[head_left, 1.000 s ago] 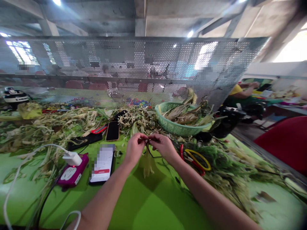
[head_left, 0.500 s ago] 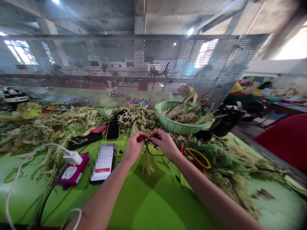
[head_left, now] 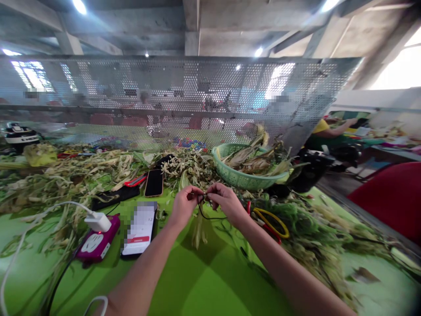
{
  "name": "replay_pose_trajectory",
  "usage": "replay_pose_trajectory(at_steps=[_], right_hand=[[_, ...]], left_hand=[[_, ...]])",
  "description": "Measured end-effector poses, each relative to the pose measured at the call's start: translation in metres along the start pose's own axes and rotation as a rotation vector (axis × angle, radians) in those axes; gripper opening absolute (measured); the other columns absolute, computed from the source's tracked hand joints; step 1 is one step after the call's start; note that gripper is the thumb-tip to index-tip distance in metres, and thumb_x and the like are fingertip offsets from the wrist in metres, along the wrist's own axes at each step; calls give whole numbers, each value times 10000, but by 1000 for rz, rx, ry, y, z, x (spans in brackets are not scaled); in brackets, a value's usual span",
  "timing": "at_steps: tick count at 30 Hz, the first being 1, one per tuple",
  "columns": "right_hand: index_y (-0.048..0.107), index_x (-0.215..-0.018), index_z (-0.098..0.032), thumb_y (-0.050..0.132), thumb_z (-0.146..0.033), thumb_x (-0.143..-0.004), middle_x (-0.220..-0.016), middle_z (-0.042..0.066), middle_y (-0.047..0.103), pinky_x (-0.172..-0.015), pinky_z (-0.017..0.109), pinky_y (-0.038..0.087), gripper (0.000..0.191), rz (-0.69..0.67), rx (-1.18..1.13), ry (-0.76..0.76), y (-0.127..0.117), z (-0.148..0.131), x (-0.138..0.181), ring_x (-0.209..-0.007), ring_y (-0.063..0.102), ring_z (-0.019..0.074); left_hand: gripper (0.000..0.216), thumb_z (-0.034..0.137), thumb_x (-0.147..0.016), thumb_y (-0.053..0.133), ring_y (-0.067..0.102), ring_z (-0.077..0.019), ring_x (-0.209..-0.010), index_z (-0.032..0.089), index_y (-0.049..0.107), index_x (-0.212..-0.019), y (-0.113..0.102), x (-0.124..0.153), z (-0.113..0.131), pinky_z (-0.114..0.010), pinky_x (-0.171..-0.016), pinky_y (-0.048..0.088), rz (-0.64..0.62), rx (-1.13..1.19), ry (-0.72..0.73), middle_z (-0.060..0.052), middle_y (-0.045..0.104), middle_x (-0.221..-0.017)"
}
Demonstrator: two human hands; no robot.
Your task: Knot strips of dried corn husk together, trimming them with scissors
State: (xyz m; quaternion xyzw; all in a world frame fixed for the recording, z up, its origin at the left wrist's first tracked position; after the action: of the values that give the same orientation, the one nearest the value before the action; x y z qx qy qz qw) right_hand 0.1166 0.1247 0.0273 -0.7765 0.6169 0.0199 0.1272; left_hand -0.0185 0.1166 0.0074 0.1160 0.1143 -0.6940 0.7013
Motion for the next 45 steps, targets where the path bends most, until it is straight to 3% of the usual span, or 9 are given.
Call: replay_pose_trajectory(at_steps=[6,10,19,26,29,32,36,41,45], right_hand=[[615,-825,-176,645,-256,-688,-635,-43,567,-436,203,399,162,-60,-42,15,6,2,1,-491,472,84],[636,-759,-183,678,-301,-682,-611,-33,567,-441,216,393,146,-6,16,-27,2,3,-2,-502,465,97],[561,-725,-196,631,-322,-729,-554,-49,545,-517,247,410,145,40,31,-24,-7,9,-5,-496,549,124],[548,-653,-186,646,-272,-713,-526,-45,549,-532,240,396,143,46,-98,-19,-7,0,-2,-492,500,105],[554,-632,-176,660,-222,-693,-684,-8,649,-567,235,410,131,46,-269,-31,-1,-7,4,-534,529,93],[556,-661,-178,671,-218,-696,-875,14,696,-570,232,432,126,6,-487,60,7,0,7,-541,570,86],[572,-698,-191,702,-199,-668,-788,-2,700,-541,207,444,133,10,-709,212,9,18,5,-600,641,116],[589,-700,-187,706,-182,-662,-726,-15,675,-640,234,498,123,-5,-759,210,5,24,-1,-643,658,124],[586,-692,-181,712,-194,-670,-706,-26,649,-572,202,470,129,-33,-762,206,6,23,-2,-563,605,86]], left_hand=[[65,197,-716,653,571,-136,-637,164,654,-772,-3,0,1,-250,-606,447,27,-13,25,-18,640,-707],[64,207,-711,660,564,-132,-620,169,657,-762,-5,0,3,-243,-594,443,42,-14,10,-13,641,-691],[191,362,-739,634,576,-133,-606,181,587,-781,-17,0,-10,-254,-604,463,110,59,-196,18,591,-674],[145,307,-773,559,533,-138,-617,183,542,-701,-24,2,-15,-246,-580,382,152,-137,-230,9,577,-650],[121,272,-761,558,525,-135,-600,184,538,-680,-20,3,-14,-246,-579,360,135,-138,-242,13,570,-616],[94,232,-736,569,518,-124,-561,183,534,-665,-17,5,-14,-236,-548,324,125,-66,-287,21,556,-571],[108,232,-702,624,406,-74,-479,172,539,-672,-11,7,-14,-209,-483,253,106,227,-312,52,478,-530],[105,243,-736,642,460,-70,-542,160,579,-751,2,6,-2,-188,-518,323,-44,495,-207,26,537,-601],[142,251,-746,652,514,-67,-585,163,541,-744,6,8,2,-197,-551,371,-89,575,-208,-19,638,-814]])
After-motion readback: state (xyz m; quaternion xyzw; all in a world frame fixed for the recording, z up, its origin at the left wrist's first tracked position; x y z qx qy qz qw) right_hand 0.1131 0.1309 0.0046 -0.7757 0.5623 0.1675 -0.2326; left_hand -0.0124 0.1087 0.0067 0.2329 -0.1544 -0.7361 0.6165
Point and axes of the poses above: each hand's wrist, its own x-axis away from the middle knuckle, its own y-axis out of the palm, z = x × y, the point moved 8 cm from there along -x, towards the middle knuckle
